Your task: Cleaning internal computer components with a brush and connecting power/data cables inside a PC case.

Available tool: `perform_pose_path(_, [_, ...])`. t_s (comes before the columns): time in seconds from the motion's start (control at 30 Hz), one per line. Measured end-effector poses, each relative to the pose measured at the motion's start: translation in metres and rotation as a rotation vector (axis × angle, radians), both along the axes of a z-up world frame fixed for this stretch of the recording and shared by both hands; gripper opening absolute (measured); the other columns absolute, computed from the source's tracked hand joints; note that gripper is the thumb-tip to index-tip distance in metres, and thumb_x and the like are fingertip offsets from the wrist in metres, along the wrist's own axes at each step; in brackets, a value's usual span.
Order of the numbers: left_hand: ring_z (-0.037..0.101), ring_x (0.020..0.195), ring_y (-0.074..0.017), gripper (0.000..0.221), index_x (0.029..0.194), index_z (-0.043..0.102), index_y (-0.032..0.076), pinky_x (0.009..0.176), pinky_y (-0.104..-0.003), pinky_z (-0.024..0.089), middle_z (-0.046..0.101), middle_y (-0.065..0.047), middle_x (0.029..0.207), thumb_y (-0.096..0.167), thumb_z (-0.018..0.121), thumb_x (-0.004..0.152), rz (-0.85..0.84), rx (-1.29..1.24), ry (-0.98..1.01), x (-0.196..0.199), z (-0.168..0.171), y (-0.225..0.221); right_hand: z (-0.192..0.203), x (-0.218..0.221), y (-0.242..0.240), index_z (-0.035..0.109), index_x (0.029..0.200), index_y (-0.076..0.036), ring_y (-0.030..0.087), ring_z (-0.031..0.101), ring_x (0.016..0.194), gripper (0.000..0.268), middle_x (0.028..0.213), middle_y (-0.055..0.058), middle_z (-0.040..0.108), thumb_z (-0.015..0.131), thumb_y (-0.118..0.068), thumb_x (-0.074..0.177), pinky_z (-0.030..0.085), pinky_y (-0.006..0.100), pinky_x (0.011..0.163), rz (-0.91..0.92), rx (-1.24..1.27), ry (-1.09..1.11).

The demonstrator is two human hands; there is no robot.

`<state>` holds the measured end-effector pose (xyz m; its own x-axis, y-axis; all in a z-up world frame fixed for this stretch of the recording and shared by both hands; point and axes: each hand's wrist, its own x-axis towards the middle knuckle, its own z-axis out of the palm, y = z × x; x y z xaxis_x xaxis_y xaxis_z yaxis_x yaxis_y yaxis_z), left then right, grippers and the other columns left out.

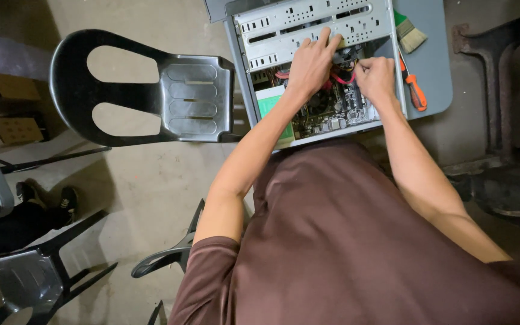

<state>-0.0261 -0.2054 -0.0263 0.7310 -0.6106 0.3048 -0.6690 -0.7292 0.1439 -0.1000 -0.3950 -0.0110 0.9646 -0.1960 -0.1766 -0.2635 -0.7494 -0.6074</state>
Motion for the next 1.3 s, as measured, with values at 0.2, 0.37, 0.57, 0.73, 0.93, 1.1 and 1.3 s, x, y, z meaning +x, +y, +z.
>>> perform_pose_path(0.2, [0.062, 0.059, -0.0332, 0.05, 0.129, 0.061, 0.019, 0.048, -0.043, 0.047, 0.051, -0.012, 0.136, -0.008, 0.07, 0.088, 0.005, -0.125, 0.099, -0.001, 0.005, 0.003, 0.02, 0.0, -0.002, 0.085, 0.105, 0.004, 0.012, 0.047, 0.044, 0.022, 0.071, 0.011, 0.076, 0.074, -0.01, 0.117, 0.056, 0.025, 0.052, -0.014, 0.122, 0.132])
perform_pose_path(0.37, [0.06, 0.057, -0.0202, 0.032, 0.122, 0.069, 0.002, 0.043, -0.03, 0.046, 0.06, -0.016, 0.124, -0.012, 0.064, 0.093, 0.007, -0.32, 0.229, -0.023, 0.003, 0.008, 0.048, -0.002, 0.016, 0.075, 0.129, 0.007, 0.015, 0.067, 0.054, 0.026, 0.124, 0.03, 0.077, 0.073, -0.014, 0.113, 0.068, 0.028, 0.059, -0.107, 0.084, 0.319])
perform_pose_path(0.57, [0.068, 0.063, -0.0337, 0.024, 0.116, 0.073, 0.007, 0.048, -0.047, 0.052, 0.07, -0.01, 0.102, 0.011, 0.072, 0.092, 0.004, -0.336, 0.241, -0.066, 0.04, 0.022, 0.078, -0.044, 0.01, 0.085, 0.107, 0.003, 0.012, 0.072, 0.052, 0.021, 0.055, 0.01, 0.07, 0.077, -0.015, 0.114, 0.063, 0.028, 0.093, -0.049, 0.059, 0.113])
perform_pose_path(0.73, [0.068, 0.061, -0.0233, 0.025, 0.122, 0.074, 0.013, 0.045, -0.037, 0.05, 0.068, -0.002, 0.108, 0.031, 0.067, 0.106, -0.078, -0.521, 0.376, -0.079, 0.08, 0.023, 0.113, -0.064, 0.007, 0.084, 0.108, 0.003, 0.013, 0.054, 0.076, 0.01, 0.089, 0.005, 0.072, 0.077, -0.002, 0.114, 0.044, 0.031, 0.07, 0.12, 0.2, -0.102])
perform_pose_path(0.93, [0.066, 0.062, -0.0158, 0.028, 0.12, 0.078, 0.021, 0.059, -0.032, 0.05, 0.076, 0.005, 0.115, 0.042, 0.064, 0.108, -0.159, -0.681, 0.506, -0.081, 0.101, 0.028, 0.134, -0.067, 0.008, 0.079, 0.112, 0.005, 0.017, 0.053, 0.087, 0.011, 0.099, 0.006, 0.068, 0.07, 0.004, 0.116, 0.04, 0.033, 0.077, 0.234, 0.274, -0.147])
perform_pose_path(1.1, [0.056, 0.058, -0.0076, 0.03, 0.117, 0.08, 0.017, 0.066, -0.024, 0.052, 0.081, 0.002, 0.117, 0.042, 0.067, 0.107, -0.149, -0.88, 0.637, -0.081, 0.112, 0.03, 0.133, -0.067, 0.015, 0.079, 0.12, 0.006, 0.02, 0.06, 0.094, 0.011, 0.107, 0.012, 0.072, 0.07, -0.001, 0.118, 0.045, 0.035, 0.082, 0.225, 0.347, -0.121])
perform_pose_path(1.3, [0.048, 0.059, -0.006, 0.016, 0.11, 0.081, 0.02, 0.065, -0.026, 0.047, 0.081, 0.006, 0.101, 0.031, 0.071, 0.103, -0.022, -0.917, 0.68, -0.067, 0.074, 0.016, 0.109, -0.061, 0.029, 0.081, 0.121, -0.003, 0.013, 0.077, 0.089, 0.014, 0.105, 0.01, 0.082, 0.081, -0.004, 0.107, 0.067, 0.025, 0.091, -0.107, 0.492, -0.06])
